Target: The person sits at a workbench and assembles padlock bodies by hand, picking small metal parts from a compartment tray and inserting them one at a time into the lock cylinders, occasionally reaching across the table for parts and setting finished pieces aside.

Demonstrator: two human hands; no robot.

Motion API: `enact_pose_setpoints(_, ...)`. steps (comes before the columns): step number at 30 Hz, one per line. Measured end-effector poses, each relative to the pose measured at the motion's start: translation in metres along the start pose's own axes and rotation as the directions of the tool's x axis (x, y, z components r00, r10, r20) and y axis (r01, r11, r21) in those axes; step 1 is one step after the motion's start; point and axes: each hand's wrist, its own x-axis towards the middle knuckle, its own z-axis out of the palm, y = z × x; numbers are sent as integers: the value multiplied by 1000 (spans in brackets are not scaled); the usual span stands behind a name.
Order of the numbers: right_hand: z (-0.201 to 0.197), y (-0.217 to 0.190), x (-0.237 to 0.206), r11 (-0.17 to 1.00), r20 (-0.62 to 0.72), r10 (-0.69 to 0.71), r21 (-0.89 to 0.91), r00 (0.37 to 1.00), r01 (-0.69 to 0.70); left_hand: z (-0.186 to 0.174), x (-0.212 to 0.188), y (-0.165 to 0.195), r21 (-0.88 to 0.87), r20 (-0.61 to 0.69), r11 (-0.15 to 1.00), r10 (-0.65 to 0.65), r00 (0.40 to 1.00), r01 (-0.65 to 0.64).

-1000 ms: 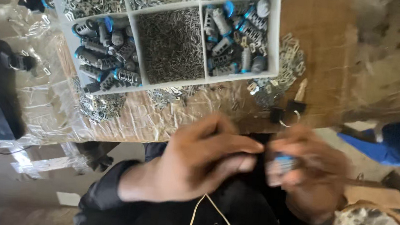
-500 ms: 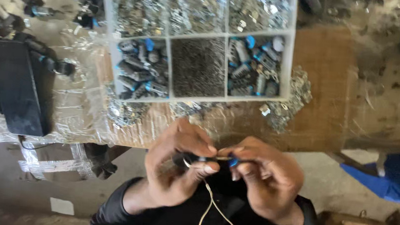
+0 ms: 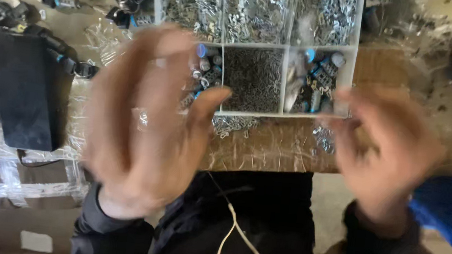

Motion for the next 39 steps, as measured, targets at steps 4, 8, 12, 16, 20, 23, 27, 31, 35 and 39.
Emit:
enact_pose_setpoints(4, -13, 6, 39, 734, 273, -152, -613, 950, 293, 33, 4, -7, 387, 130, 918, 41, 991, -89)
enact_pose_setpoints(8, -13, -4, 57, 682, 402, -85, -644, 912, 347, 43, 36, -18, 512, 248, 859, -134, 959, -13)
enact_pose_setpoints(12, -30, -5, 67, 944, 368, -71, -277, 927, 182, 54, 29, -27, 486, 214, 874, -119, 970, 0)
enact_pose_setpoints(16, -3, 25, 74, 916, 296, -54, 395, 954, -71, 69, 12, -33, 439, 202, 899, -117, 972, 17)
enact_pose_setpoints(20, 24, 40, 58, 570, 378, 93, 738, 921, -361, 60, 27, -30, 381, 170, 924, -97, 981, 26)
enact_pose_setpoints(23, 30, 38, 48, 488, 416, 177, 750, 892, -447, 68, 22, -28, 376, 231, 924, -157, 960, 61)
enact_pose_setpoints(27, 28, 41, 51, 460, 399, 184, 773, 898, -437, 60, 25, -25, 156, 68, 978, -148, 987, 136)
enact_pose_setpoints(31, 28, 43, 46, 480, 418, 248, 730, 874, -486, 57, 29, -26, 52, 21, 990, -131, 991, 130)
enact_pose_setpoints(35, 26, 35, 47, 702, 386, 237, 567, 892, -432, 54, 34, -26, -10, -13, 987, -157, 987, 157)
enact_pose_setpoints(39, 23, 27, 43, 837, 371, 205, 413, 905, -359, 52, 32, -25, -10, -25, 979, -202, 979, 202)
